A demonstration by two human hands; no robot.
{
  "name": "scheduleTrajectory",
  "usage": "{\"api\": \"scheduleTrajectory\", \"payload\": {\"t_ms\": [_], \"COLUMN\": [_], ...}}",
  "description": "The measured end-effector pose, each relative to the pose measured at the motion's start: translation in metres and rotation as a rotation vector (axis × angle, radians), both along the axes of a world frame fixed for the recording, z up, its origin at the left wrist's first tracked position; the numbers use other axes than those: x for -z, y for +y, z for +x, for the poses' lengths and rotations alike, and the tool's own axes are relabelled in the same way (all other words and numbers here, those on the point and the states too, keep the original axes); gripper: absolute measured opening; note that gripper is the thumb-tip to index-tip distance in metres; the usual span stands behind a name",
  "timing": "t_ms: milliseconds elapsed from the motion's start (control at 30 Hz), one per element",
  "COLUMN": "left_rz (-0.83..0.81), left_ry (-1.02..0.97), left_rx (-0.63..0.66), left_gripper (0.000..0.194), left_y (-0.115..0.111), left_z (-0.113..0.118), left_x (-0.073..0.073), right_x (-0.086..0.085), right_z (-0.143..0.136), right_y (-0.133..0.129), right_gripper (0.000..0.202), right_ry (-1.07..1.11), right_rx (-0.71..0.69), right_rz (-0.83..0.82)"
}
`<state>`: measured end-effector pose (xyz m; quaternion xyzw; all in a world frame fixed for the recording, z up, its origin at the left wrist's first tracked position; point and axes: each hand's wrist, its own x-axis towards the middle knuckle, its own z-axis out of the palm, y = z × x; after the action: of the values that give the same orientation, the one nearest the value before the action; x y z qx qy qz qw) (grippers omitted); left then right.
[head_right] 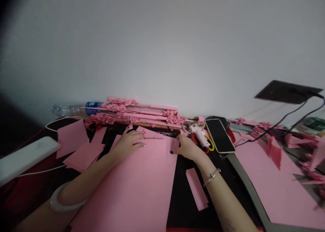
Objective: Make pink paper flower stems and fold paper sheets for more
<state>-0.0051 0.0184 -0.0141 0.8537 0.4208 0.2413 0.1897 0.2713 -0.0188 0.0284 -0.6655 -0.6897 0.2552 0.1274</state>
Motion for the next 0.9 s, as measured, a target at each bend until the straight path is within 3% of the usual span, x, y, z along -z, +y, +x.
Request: {"api": "scheduleTrajectory", "payload": {"t_ms": [133, 300, 400, 633, 900], "left_rz": [0.003, 0.031, 0.047, 0.046, 0.049], "left_ry": [-0.026, -0.078, -0.105, -0.137, -0.117], "left_rx": [-0.015, -0.055, -0.086, -0.149, -0.074], "left_gripper": [0.003, 0.004, 0.008, 0.01, 0.005], "left_y": [0.0, 0.0, -0.002, -0.002, 0.001], "left_z": [0.0, 0.001, 0.002, 0.001, 0.0], "left_x": [0.0, -0.002, -0.005, -0.005, -0.001], "right_x": [-0.009, -0.009, -0.007, -0.005, -0.005], "right_z": [-0.008, -0.016, -0.019, -0.019, -0.021], "right_y": [-0.002, -0.008, -0.003, 0.014, -0.005], "right_gripper": [0.014, 0.02, 0.029, 0.035, 0.034], "right_ry": [0.107, 0.679, 0.843, 0.853, 0.836], "right_rx": [-0.023, 0.2, 0.296, 0.337, 0.319], "right_rz": [0.007, 0.06, 0.106, 0.234, 0.048]}}
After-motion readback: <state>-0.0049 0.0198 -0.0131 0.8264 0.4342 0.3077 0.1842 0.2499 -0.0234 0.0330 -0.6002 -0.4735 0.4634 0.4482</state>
